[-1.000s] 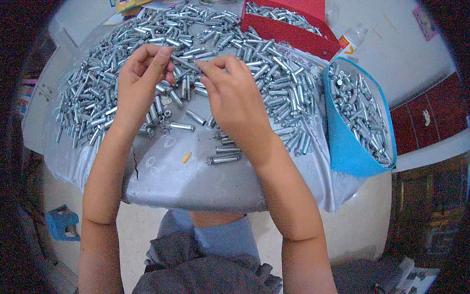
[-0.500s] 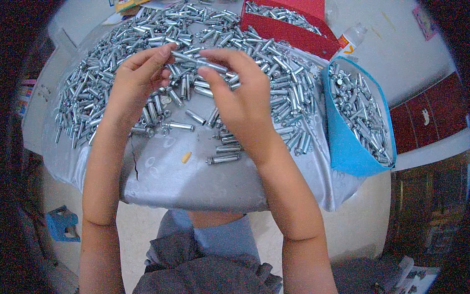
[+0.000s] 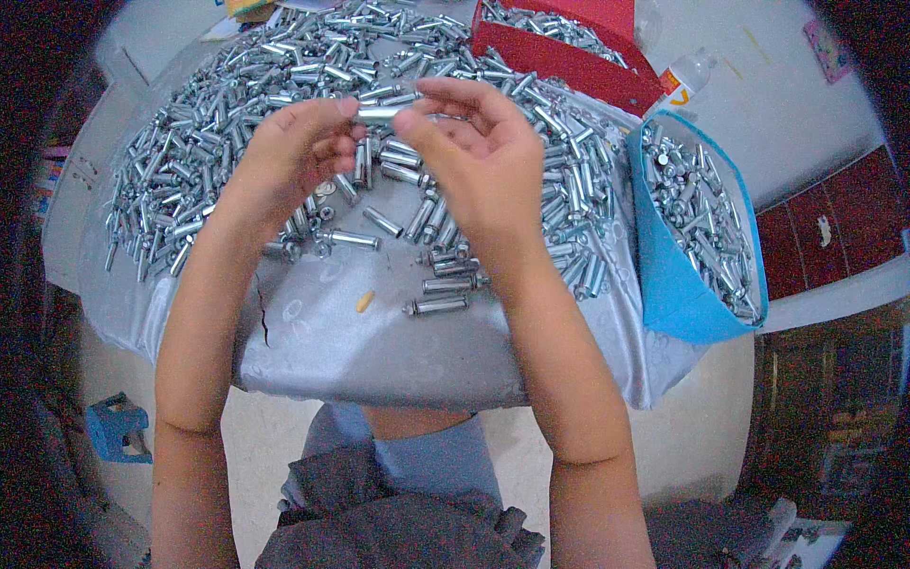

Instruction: The person sits at a table covered with a large pile of metal fasteners. They repeatedly pick up a cylindrical metal piece and a small ring, fit the ring onto the cylinder, and place the assembled unit into a blue plastic bin. The person continues this repetitive assembly process throughout the clip.

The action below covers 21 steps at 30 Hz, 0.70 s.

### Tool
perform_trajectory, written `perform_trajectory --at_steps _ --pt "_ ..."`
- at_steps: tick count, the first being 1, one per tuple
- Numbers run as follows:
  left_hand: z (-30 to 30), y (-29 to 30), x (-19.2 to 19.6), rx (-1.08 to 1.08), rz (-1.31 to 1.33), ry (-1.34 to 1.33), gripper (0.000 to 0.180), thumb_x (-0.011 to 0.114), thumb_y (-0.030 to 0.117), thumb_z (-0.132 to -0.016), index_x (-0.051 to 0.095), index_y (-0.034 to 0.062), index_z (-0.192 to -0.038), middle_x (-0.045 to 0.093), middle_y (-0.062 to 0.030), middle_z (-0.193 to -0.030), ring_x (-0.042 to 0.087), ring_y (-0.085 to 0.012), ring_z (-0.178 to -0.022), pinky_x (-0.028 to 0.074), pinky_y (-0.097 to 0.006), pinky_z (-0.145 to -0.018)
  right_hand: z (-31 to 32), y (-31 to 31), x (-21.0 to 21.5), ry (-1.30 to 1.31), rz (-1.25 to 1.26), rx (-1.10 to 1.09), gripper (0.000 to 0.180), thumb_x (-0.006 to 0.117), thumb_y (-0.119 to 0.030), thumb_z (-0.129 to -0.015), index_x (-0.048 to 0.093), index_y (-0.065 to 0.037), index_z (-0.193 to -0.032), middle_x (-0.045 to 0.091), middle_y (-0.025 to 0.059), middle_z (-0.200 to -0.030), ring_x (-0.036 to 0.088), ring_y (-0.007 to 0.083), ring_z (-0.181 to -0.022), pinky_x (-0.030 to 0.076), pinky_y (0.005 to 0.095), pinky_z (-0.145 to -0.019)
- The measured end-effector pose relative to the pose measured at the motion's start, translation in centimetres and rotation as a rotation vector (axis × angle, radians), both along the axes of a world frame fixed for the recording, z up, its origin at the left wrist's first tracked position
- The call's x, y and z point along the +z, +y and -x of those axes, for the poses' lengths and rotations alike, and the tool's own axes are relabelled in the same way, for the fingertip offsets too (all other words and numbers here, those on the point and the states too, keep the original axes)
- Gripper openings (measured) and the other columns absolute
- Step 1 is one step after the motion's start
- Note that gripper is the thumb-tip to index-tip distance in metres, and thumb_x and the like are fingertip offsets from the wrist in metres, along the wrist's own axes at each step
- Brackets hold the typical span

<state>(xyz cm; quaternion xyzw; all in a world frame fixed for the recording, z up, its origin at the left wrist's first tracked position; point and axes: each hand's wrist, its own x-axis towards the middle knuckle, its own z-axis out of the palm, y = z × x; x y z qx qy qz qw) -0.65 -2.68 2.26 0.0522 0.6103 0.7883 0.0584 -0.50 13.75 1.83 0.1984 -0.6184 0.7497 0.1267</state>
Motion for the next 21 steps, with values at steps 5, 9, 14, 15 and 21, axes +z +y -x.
perform_trajectory --at_steps 5,9,14,15,21 --pt "-0.1 -0.5 0.3 -0.030 -0.014 -0.015 0.019 0.053 0.025 -0.080 0.054 0.0055 -0.081 0.054 -0.0001 -0.071 0.050 -0.0065 -0.061 0.046 -0.021 -0.059 0.3 0.6 0.4 -0.132 0.047 0.056 0.020 0.061 -0.003 -0.074 0.054 0.005 -0.092 0.060 0.0099 -0.079 0.059 0.0146 -0.071 0.049 0.0232 -0.066" --pt "-0.2 -0.5 -0.5 -0.217 0.000 0.017 0.024 0.047 0.030 -0.082 0.052 0.0072 -0.079 0.047 0.0029 -0.063 0.044 -0.0058 -0.054 0.040 -0.020 -0.051 0.3 0.5 0.3 -0.150 0.051 0.091 0.017 0.060 -0.001 -0.075 0.054 0.005 -0.089 0.060 0.0101 -0.080 0.059 0.0142 -0.072 0.049 0.0229 -0.066" --pt "-0.3 0.0 0.2 -0.302 -0.173 -0.269 0.025 0.047 0.033 -0.083 0.053 0.0090 -0.079 0.038 0.0058 -0.056 0.031 -0.0035 -0.045 0.025 -0.019 -0.041 -0.2 0.1 0.0 -0.095 0.018 0.136 0.015 0.059 0.002 -0.074 0.053 0.005 -0.088 0.059 0.0103 -0.082 0.059 0.0132 -0.073 0.048 0.0220 -0.067" --pt "-0.6 0.2 0.2 -0.264 -0.019 -0.175 0.026 0.048 0.034 -0.083 0.053 0.0092 -0.078 0.037 0.0062 -0.055 0.030 -0.0033 -0.044 0.023 -0.019 -0.041 -0.2 -0.1 -0.1 -0.080 0.028 0.157 0.015 0.059 0.002 -0.074 0.053 0.005 -0.088 0.059 0.0102 -0.082 0.059 0.0131 -0.073 0.048 0.0219 -0.067" --pt "-0.9 0.2 0.3 -0.145 0.351 0.129 0.029 0.054 0.037 -0.081 0.055 0.0087 -0.074 0.035 0.0068 -0.051 0.031 -0.0037 -0.044 0.022 -0.020 -0.040 -0.6 -0.3 0.2 -0.102 0.053 0.148 0.015 0.059 0.003 -0.074 0.053 0.005 -0.088 0.059 0.0095 -0.081 0.058 0.0132 -0.073 0.048 0.0212 -0.067"
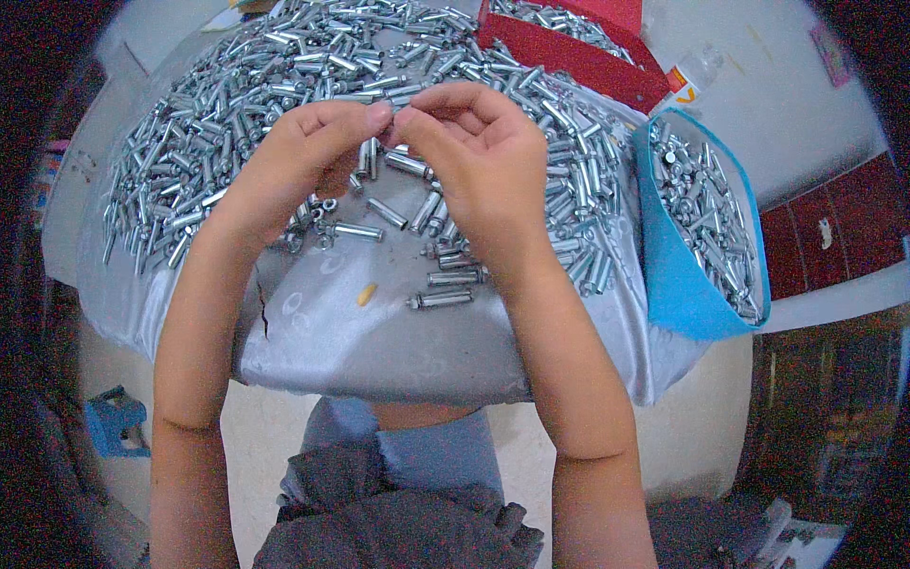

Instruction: The person sits at a table covered with a large pile of metal fasteners. They repeatedly pick up a cylindrical metal piece and a small ring, fit the ring onto the cylinder, and place the assembled unit into a blue plastic bin. The person continues this repetitive assembly process throughout the clip.

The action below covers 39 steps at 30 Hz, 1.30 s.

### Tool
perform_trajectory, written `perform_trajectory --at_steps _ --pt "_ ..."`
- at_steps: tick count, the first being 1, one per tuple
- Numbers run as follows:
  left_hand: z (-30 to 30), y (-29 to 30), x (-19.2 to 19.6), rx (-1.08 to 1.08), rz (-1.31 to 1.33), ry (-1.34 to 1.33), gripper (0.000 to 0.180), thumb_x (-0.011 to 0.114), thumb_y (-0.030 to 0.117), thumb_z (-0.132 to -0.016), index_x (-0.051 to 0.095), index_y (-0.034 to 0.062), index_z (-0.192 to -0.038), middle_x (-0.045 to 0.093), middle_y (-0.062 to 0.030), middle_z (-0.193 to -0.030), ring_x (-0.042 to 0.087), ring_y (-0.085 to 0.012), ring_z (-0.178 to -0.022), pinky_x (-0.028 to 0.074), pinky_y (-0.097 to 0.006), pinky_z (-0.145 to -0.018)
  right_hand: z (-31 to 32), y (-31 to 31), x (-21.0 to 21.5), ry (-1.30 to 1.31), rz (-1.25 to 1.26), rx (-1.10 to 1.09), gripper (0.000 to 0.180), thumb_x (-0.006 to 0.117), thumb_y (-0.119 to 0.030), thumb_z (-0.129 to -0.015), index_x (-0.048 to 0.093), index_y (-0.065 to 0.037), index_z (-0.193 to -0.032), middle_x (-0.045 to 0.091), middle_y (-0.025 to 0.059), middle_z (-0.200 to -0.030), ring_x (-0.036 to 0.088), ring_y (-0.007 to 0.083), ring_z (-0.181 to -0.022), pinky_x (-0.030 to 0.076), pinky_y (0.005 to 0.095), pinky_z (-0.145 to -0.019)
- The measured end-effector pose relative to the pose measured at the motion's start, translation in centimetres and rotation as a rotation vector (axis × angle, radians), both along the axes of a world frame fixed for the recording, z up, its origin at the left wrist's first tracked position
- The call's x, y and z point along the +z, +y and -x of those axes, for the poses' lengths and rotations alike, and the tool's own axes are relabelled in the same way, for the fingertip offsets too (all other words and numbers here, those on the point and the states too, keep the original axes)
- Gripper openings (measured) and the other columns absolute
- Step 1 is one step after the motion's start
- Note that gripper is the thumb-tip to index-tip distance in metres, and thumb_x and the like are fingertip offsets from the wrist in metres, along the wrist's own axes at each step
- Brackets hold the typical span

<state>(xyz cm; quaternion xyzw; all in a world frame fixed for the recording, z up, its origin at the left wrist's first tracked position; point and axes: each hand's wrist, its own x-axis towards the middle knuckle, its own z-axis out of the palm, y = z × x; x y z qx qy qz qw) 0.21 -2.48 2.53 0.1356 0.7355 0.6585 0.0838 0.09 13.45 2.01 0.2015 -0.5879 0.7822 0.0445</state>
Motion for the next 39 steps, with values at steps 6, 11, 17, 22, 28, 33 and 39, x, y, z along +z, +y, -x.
perform_trajectory --at_steps 6,11,17,22,28,33,39 --pt "0.4 0.6 -0.8 0.047 -0.168 -0.011 0.022 0.053 0.029 -0.080 0.053 0.0088 -0.072 0.034 0.0055 -0.052 0.031 -0.0048 -0.046 0.024 -0.021 -0.042 -0.1 -0.2 -0.2 0.022 0.005 -0.013 0.014 0.059 0.000 -0.075 0.053 0.004 -0.088 0.058 0.0082 -0.081 0.057 0.0109 -0.070 0.047 0.0193 -0.063" --pt "0.8 -0.8 -0.1 0.217 -0.392 -0.032 0.022 0.050 0.026 -0.080 0.053 0.0045 -0.074 0.029 0.0053 -0.052 0.026 -0.0055 -0.045 0.023 -0.021 -0.042 0.3 -0.4 -1.4 0.297 -0.341 -0.168 0.013 0.060 -0.005 -0.073 0.056 0.000 -0.084 0.056 0.0071 -0.078 0.054 0.0144 -0.067 0.043 0.0229 -0.058" --pt "1.7 -1.2 0.3 0.474 -0.540 -0.010 0.025 0.049 0.023 -0.081 0.054 -0.0015 -0.082 0.028 0.0057 -0.053 0.026 -0.0048 -0.047 0.024 -0.020 -0.043 0.4 -0.7 -2.8 0.608 -0.918 -0.170 0.014 0.060 -0.011 -0.073 0.062 -0.003 -0.084 0.052 0.0106 -0.083 0.051 0.0228 -0.082 0.040 0.0295 -0.072" --pt "2.3 -2.6 -0.3 0.519 -0.477 0.018 0.024 0.050 0.025 -0.079 0.054 0.0006 -0.078 0.028 0.0061 -0.052 0.026 -0.0046 -0.046 0.025 -0.020 -0.044 0.8 -1.7 -2.8 0.671 -1.007 -0.175 0.016 0.060 -0.013 -0.073 0.064 -0.009 -0.088 0.051 0.0118 -0.096 0.046 0.0260 -0.094 0.037 0.0319 -0.081" --pt "3.2 -3.4 -0.6 0.546 -0.476 -0.046 0.024 0.051 0.025 -0.075 0.057 0.0023 -0.071 0.037 0.0048 -0.053 0.029 -0.0044 -0.044 0.027 -0.021 -0.043 2.8 -4.4 -2.7 0.948 -1.236 -0.137 0.020 0.064 -0.019 -0.068 0.067 -0.016 -0.087 0.052 0.0125 -0.103 0.046 0.0287 -0.097 0.038 0.0365 -0.083" --pt "3.2 -3.5 -0.8 0.524 -0.492 -0.072 0.024 0.052 0.026 -0.074 0.057 0.0030 -0.070 0.038 0.0045 -0.051 0.030 -0.0052 -0.044 0.027 -0.021 -0.042 3.1 -5.1 -1.9 0.890 -1.358 -0.071 0.020 0.064 -0.022 -0.068 0.066 -0.015 -0.087 0.052 0.0091 -0.100 0.046 0.0265 -0.095 0.039 0.0360 -0.081" --pt "3.1 -3.5 -0.8 0.500 -0.451 -0.063 0.023 0.049 0.026 -0.077 0.055 0.0043 -0.074 0.028 0.0062 -0.052 0.025 -0.0054 -0.044 0.022 -0.022 -0.042 2.9 -5.5 -2.0 0.823 -1.349 -0.090 0.016 0.065 -0.018 -0.068 0.065 -0.012 -0.083 0.053 0.0080 -0.091 0.049 0.0265 -0.089 0.041 0.0352 -0.076"
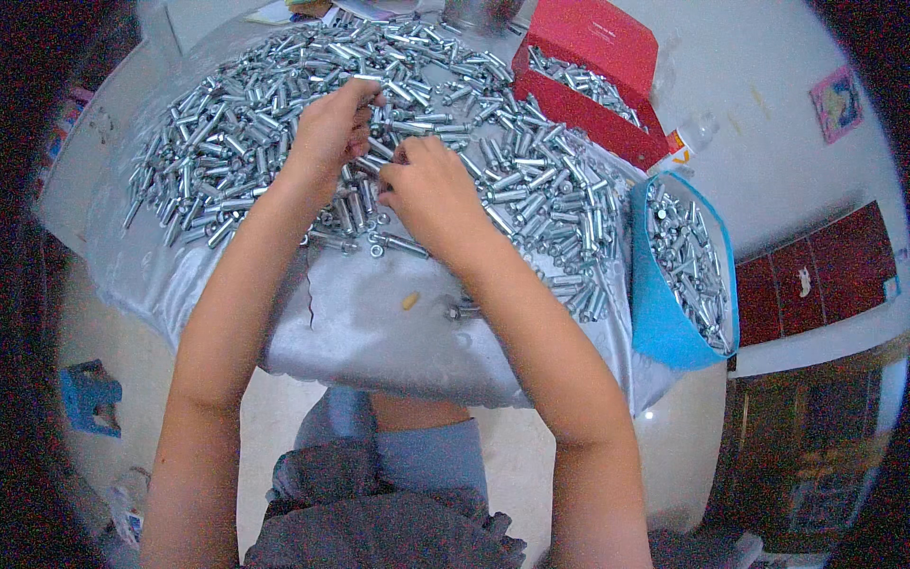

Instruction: The person sits at a table covered with a large pile of metal fasteners. They repeatedly pick up a cylindrical metal piece and a small ring, fit the ring onto the cylinder, and place the assembled unit into a blue plastic bin. The person continues this repetitive assembly process throughout the clip.

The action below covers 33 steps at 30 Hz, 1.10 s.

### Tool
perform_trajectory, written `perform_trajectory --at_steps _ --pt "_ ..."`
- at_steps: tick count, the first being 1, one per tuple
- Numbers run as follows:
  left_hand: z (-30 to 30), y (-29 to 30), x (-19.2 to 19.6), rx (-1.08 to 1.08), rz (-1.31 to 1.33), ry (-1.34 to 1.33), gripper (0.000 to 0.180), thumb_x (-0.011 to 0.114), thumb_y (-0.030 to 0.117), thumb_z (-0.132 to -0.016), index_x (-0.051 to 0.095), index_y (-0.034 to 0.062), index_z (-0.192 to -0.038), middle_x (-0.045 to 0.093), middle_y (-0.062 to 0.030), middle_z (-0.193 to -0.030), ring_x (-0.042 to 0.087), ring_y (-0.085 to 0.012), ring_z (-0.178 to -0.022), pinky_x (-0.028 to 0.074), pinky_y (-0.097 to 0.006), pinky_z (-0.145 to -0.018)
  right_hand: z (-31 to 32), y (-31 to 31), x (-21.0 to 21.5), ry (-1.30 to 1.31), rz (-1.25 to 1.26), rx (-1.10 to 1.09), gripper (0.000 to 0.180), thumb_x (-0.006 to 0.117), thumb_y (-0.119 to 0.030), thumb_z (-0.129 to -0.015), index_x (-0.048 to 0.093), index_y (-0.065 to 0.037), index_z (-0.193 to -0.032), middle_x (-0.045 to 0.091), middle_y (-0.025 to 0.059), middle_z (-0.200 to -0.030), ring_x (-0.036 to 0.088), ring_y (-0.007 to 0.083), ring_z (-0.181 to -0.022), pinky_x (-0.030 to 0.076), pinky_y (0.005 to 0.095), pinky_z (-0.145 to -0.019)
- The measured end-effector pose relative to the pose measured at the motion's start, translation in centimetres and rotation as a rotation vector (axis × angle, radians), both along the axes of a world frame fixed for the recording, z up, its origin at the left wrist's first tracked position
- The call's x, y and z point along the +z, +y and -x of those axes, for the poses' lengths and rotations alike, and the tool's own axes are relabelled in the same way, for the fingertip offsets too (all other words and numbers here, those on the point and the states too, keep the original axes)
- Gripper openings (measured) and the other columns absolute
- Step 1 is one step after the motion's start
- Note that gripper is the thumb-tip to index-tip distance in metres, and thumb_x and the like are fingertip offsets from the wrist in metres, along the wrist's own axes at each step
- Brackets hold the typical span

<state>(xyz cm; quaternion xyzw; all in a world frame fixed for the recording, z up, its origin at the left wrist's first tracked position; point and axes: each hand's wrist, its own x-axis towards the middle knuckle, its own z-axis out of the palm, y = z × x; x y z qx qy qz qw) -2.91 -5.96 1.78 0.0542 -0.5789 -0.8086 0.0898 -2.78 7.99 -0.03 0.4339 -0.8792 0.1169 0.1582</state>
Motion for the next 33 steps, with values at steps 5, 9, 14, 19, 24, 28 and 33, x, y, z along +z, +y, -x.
perform_trajectory --at_steps 5,9,14,19,24,28,33 --pt "-0.1 0.7 -0.3 -0.060 0.171 -0.010 0.022 0.050 0.027 -0.076 0.056 0.0054 -0.072 0.031 0.0053 -0.051 0.029 -0.0065 -0.044 0.023 -0.022 -0.041 -0.6 2.7 -0.2 -0.284 0.455 -0.031 0.015 0.064 -0.014 -0.070 0.061 -0.003 -0.081 0.057 0.0063 -0.078 0.055 0.0192 -0.075 0.044 0.0305 -0.067" --pt "-0.7 2.0 -1.0 -0.199 0.439 0.040 0.026 0.053 0.029 -0.071 0.063 0.0053 -0.069 0.045 0.0017 -0.054 0.039 -0.0079 -0.049 0.031 -0.023 -0.045 -1.1 5.7 0.6 -0.818 0.847 -0.123 0.015 0.062 -0.014 -0.076 0.059 -0.001 -0.085 0.059 0.0037 -0.074 0.055 0.0104 -0.068 0.043 0.0217 -0.061" --pt "-2.1 3.2 -1.0 -0.465 0.337 0.047 0.019 0.054 0.026 -0.076 0.058 0.0083 -0.071 0.040 0.0045 -0.053 0.035 -0.0053 -0.047 0.026 -0.020 -0.043 -1.3 7.1 1.8 -0.974 0.959 -0.026 0.014 0.061 -0.010 -0.077 0.058 0.001 -0.084 0.059 0.0028 -0.071 0.055 0.0083 -0.065 0.044 0.0198 -0.061" --pt "-1.9 3.4 -0.7 -0.573 0.223 0.019 0.017 0.054 0.025 -0.076 0.054 0.0083 -0.071 0.037 0.0053 -0.054 0.032 -0.0050 -0.047 0.025 -0.020 -0.043 -1.3 7.5 2.3 -1.012 0.867 0.005 0.012 0.063 -0.008 -0.075 0.059 0.001 -0.081 0.060 0.0038 -0.071 0.056 0.0084 -0.064 0.044 0.0191 -0.058" --pt "-2.2 3.4 -0.6 -0.600 0.212 0.050 0.015 0.053 0.022 -0.074 0.052 0.0082 -0.068 0.036 0.0052 -0.054 0.031 -0.0049 -0.047 0.024 -0.020 -0.043 -1.2 7.4 2.2 -1.022 0.896 0.038 0.012 0.065 -0.005 -0.072 0.058 0.001 -0.080 0.060 0.0045 -0.072 0.056 0.0080 -0.064 0.044 0.0182 -0.058" --pt "-2.0 3.2 -0.8 -0.635 0.233 0.055 0.017 0.053 0.023 -0.072 0.050 0.0089 -0.063 0.038 0.0047 -0.054 0.033 -0.0053 -0.046 0.023 -0.020 -0.043 -1.6 7.1 2.1 -1.025 0.953 0.047 0.012 0.065 -0.005 -0.072 0.057 0.000 -0.080 0.060 0.0045 -0.073 0.056 0.0077 -0.064 0.044 0.0180 -0.058" --pt "-2.0 3.3 -0.8 -0.565 0.266 0.130 0.019 0.052 0.026 -0.071 0.050 0.0099 -0.062 0.039 0.0042 -0.055 0.034 -0.0055 -0.047 0.024 -0.020 -0.043 -1.4 6.7 1.2 -0.777 0.944 0.099 0.014 0.067 -0.009 -0.071 0.060 -0.001 -0.080 0.060 0.0030 -0.073 0.054 0.0071 -0.064 0.043 0.0191 -0.059"
